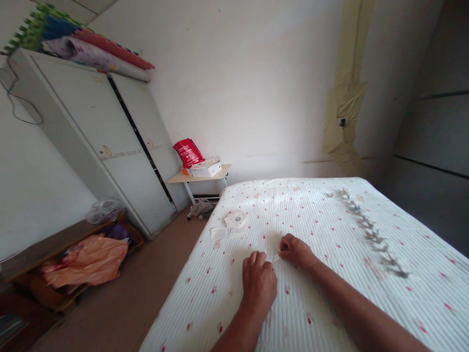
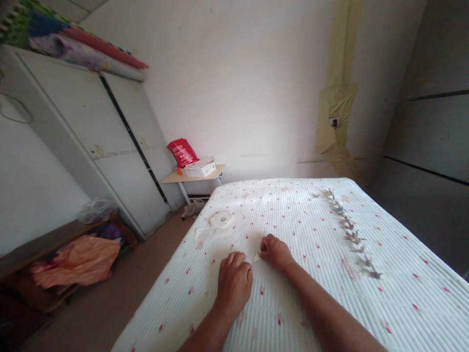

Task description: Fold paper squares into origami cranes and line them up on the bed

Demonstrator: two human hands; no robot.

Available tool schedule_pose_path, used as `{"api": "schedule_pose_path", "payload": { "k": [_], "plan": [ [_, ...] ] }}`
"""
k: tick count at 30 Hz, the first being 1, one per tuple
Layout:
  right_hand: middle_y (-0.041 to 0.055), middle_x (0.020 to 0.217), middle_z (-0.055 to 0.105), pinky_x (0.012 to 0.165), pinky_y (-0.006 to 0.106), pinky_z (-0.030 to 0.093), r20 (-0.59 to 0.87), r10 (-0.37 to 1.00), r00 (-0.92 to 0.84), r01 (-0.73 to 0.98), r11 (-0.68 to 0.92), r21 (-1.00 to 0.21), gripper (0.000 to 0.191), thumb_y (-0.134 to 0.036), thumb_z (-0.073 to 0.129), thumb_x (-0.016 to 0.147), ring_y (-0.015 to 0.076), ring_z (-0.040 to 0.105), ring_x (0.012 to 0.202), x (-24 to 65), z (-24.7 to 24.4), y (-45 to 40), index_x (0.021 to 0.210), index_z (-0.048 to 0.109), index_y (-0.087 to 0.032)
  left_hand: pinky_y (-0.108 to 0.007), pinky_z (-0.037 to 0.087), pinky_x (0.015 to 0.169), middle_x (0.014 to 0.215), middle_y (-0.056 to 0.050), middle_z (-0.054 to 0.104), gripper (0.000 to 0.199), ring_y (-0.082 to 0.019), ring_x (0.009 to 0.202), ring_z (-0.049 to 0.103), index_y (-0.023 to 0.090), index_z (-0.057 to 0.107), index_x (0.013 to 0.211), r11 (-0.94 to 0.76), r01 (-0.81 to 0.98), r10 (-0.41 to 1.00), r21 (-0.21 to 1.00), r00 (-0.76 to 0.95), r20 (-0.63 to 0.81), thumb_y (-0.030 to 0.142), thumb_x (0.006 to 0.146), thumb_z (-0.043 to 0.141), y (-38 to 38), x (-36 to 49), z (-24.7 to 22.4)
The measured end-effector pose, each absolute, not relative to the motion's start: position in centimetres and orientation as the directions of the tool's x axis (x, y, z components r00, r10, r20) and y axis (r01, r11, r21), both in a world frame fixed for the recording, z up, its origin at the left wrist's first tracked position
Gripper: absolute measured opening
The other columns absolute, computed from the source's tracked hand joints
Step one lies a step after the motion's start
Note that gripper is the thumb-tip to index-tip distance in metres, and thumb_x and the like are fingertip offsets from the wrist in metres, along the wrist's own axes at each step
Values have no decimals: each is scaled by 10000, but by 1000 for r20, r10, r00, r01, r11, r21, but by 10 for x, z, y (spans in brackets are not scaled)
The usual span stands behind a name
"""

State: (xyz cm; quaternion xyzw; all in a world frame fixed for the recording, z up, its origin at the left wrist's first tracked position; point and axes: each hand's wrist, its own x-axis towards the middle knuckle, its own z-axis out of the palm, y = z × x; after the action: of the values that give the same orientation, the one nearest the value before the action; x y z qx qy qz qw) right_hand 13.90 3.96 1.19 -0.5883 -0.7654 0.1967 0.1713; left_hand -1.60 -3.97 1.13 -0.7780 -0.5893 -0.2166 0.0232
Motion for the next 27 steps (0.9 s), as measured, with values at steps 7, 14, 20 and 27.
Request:
{"api": "schedule_pose_path", "payload": {
  "k": [7, 14, 20, 27],
  "plan": [
    [18, 804, 560, 608, 202, 339, 37, 966, -256, 827, 238, -510, 31, -161, 569, 671, 111, 518, 699, 138, 10, 41, 694, 588, -165, -340, 343, 843, 988, -20, 588, 253, -194, 999, 468, 273, 615, 986, -353, 888, 895, 294, 229, 383, 177, 783, 499, -32, -14, 10],
    [12, 788, 562, 601, 204, 333, 27, 970, -242, 830, 222, -512, 27, -160, 571, 665, 108, 519, 692, 138, 11, 41, 687, 586, -165, -349, 304, 874, 960, -14, 593, 105, -208, 1022, 464, 246, 630, 777, -92, 894, 969, 438, -22, 248, 320, 732, 571, -6, -7, 8],
    [12, 799, 561, 603, 205, 330, 16, 968, -249, 832, 223, -508, 41, -176, 583, 666, 111, 518, 705, 140, 8, 43, 705, 591, -167, -380, 261, 919, 995, -22, 568, 98, -217, 1048, 442, 234, 612, 772, -50, 906, 977, 421, -44, 209, 295, 719, 556, -3, -1, 12],
    [10, 797, 569, 604, 199, 331, 1, 973, -231, 837, 199, -509, 38, -158, 574, 667, 112, 516, 710, 138, 12, 41, 699, 590, -173, -370, 283, 889, 985, -14, 563, 89, -208, 1031, 455, 227, 617, 758, -8, 913, 983, 407, -68, 172, 277, 700, 572, 1, -2, 12]
  ]
}}
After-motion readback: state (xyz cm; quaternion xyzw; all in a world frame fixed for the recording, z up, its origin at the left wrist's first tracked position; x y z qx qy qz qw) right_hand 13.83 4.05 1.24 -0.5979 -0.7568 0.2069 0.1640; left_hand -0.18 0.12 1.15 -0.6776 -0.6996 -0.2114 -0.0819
